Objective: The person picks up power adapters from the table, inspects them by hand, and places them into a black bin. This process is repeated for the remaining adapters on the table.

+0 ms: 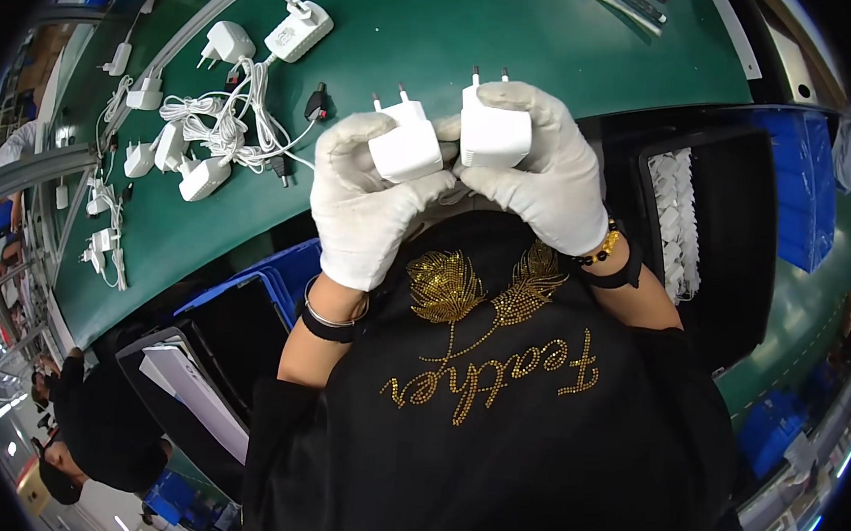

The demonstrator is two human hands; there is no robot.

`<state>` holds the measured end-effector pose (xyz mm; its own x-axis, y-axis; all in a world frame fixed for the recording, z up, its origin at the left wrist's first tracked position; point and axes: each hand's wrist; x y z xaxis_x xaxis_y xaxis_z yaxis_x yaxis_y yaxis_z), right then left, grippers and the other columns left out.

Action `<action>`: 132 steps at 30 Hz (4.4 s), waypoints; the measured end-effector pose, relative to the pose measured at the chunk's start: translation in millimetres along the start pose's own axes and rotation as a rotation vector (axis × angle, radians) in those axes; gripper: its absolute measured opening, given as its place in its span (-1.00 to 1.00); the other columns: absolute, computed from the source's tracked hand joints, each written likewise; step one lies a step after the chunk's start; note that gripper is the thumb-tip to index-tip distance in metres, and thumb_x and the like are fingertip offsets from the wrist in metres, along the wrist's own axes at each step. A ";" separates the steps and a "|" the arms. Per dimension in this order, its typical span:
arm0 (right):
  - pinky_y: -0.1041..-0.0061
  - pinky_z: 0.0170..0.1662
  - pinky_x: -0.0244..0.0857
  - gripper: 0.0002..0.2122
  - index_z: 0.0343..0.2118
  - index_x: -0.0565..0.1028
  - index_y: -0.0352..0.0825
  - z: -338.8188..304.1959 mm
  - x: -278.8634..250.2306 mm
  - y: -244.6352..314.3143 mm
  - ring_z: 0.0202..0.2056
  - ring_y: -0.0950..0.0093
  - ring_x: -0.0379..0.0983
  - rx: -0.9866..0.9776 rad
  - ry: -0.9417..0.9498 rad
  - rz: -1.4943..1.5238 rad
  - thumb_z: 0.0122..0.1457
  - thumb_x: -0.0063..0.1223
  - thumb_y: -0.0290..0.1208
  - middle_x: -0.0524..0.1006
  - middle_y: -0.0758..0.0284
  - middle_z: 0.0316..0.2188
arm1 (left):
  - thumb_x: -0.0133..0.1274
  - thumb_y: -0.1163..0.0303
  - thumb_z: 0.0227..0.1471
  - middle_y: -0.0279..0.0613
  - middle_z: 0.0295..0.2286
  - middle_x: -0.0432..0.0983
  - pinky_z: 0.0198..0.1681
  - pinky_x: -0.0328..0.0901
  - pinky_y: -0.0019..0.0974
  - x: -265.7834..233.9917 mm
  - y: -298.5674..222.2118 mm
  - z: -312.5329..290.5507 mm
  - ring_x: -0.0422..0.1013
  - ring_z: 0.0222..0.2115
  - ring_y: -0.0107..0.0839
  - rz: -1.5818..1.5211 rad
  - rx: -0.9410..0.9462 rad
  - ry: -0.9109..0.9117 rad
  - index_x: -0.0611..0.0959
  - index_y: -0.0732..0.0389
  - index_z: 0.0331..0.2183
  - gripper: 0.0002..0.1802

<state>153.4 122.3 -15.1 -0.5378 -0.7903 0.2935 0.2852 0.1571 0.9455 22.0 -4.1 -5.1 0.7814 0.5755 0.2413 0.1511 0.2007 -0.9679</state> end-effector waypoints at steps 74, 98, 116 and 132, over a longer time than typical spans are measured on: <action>0.10 0.02 0.45 -0.61 0.09 0.33 -0.32 -201.1 -167.9 206.6 -0.11 0.22 0.52 -0.482 -0.796 -0.434 0.28 0.07 -0.27 0.52 0.26 -0.17 | 0.23 0.32 0.09 0.05 0.06 0.42 0.08 0.35 -0.27 -47.5 -10.3 147.4 0.46 -0.01 -0.25 1.556 0.256 0.282 0.34 0.24 0.20 -0.30; 0.15 -0.05 0.37 -0.59 -0.03 0.49 -0.30 -427.2 -312.5 -168.1 -0.06 0.02 0.50 1.296 -2.006 -0.356 0.19 -0.05 -0.10 0.58 0.00 -0.13 | 0.21 0.19 0.09 0.10 -0.02 0.51 -0.01 0.39 -0.22 -63.7 -8.8 148.8 0.51 -0.10 -0.14 1.855 0.352 0.180 0.48 0.32 0.10 -0.38; 0.34 0.13 0.28 -0.62 0.12 0.45 -0.30 -350.8 -380.6 -56.9 0.07 0.19 0.43 1.039 -0.648 -1.420 0.22 -0.03 -0.44 0.47 0.06 0.07 | 0.31 0.06 -0.09 -0.08 -0.24 0.53 -0.11 0.35 -0.18 -20.1 -31.7 122.1 0.46 -0.20 -0.23 1.512 0.300 -0.025 0.63 0.24 -0.15 -0.45; 0.26 0.04 0.36 -0.46 0.23 0.27 -0.22 335.8 61.7 39.5 -0.03 0.13 0.49 -0.581 0.245 -1.399 0.14 0.02 -0.39 0.53 0.05 -0.04 | 0.30 0.34 -0.15 -0.02 -0.26 0.50 -0.12 0.36 -0.13 -78.8 -45.3 85.0 0.45 -0.24 -0.11 1.243 0.312 0.072 0.45 0.19 0.08 -0.29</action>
<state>-134.9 278.5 87.7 -0.5074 -0.1873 -0.8411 -0.0296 -0.9717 0.2342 -97.8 8.8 25.7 0.3271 0.4668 -0.8216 -0.8395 -0.2557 -0.4795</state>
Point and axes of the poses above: each hand's wrist, its own z-axis towards the middle knuckle, its own x-axis out of the palm, y = z × x
